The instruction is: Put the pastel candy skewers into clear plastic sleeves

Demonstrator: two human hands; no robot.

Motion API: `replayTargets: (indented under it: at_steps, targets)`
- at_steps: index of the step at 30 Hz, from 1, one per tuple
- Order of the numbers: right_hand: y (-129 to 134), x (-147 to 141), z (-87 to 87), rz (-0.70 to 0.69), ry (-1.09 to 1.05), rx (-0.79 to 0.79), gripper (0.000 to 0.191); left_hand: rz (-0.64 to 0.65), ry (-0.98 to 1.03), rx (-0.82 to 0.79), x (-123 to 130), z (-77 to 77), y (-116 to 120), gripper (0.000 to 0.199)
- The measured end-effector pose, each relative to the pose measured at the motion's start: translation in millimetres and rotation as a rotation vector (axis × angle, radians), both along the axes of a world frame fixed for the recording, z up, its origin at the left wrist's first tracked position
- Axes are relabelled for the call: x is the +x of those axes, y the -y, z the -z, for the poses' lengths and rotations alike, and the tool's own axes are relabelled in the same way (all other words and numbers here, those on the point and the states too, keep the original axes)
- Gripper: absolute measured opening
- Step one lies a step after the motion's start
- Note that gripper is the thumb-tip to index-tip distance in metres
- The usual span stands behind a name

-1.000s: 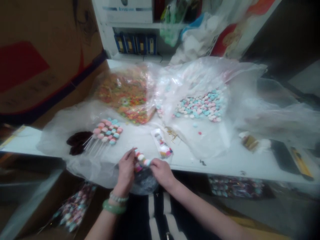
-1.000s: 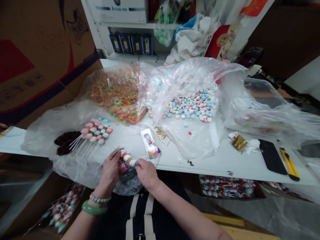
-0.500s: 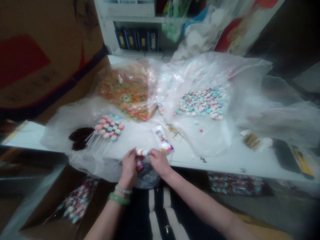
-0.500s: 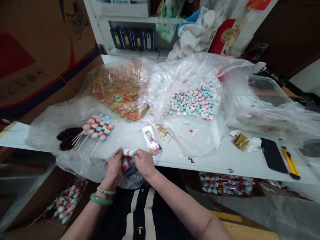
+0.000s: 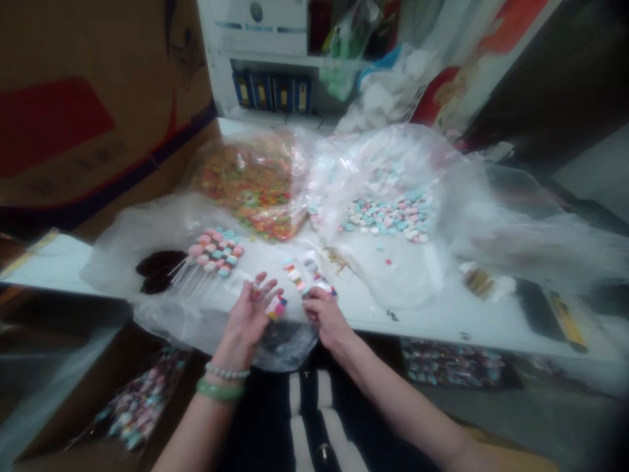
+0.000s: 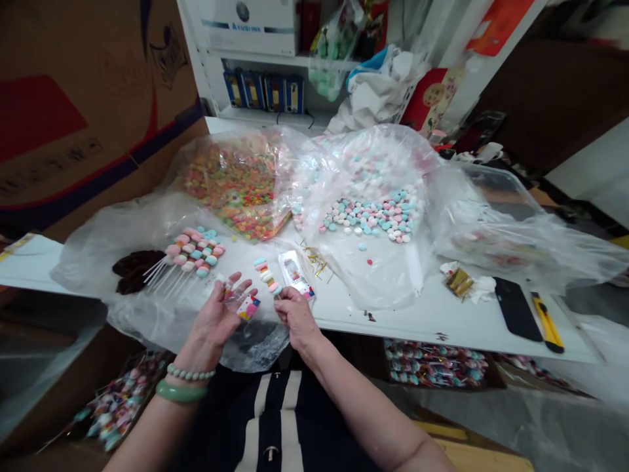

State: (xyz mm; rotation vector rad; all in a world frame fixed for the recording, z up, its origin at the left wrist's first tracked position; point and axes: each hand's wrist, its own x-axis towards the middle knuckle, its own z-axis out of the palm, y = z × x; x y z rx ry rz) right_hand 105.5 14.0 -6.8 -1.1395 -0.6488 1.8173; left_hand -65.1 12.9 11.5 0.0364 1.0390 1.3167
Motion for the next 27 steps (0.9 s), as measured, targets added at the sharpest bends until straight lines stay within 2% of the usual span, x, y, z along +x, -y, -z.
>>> replayTargets:
  at_steps: [5, 9, 11, 14, 16, 19, 23, 27]
  targets:
    - [3.2, -17.5, -5.2, 0.043, -0.049, -0.016, 0.039, -0.012, -0.061, 0.083, 25.3, -9.1, 3.9, 0.031]
    - [3.0, -26.9, -1.8, 0.091, -0.057, 0.032, 0.036, -0.019, -0.120, 0.082, 36.6, -10.6, 8.3, 0.027]
    - [0.4, -26.0, 1.4, 0.121, -0.036, 0.045, 0.035, 0.023, -0.160, 0.030, 38.2, -9.7, 10.8, 0.023]
    - [-3.6, -20.8, 5.6, 0.114, 0.000, 0.056, 0.032, 0.099, -0.218, -0.080, 39.7, -4.6, 14.3, 0.011]
    - [-4.0, -17.9, 6.6, 0.100, 0.024, 0.068, 0.029, 0.095, -0.245, -0.111, 42.0, 1.0, 15.6, 0.005]
    - [-1.2, -16.9, 4.9, 0.100, 0.056, 0.080, 0.024, 0.029, -0.291, -0.086, 47.3, 10.4, 15.8, 0.010]
    - [0.4, -18.6, 0.9, 0.081, 0.045, 0.108, 0.029, -0.054, -0.354, -0.018, 51.1, 18.5, 14.3, 0.020]
    - [-6.2, -18.6, 1.4, 0.084, 0.174, 0.143, 0.025, 0.054, -0.382, -0.050, 50.3, 18.1, 12.3, 0.016]
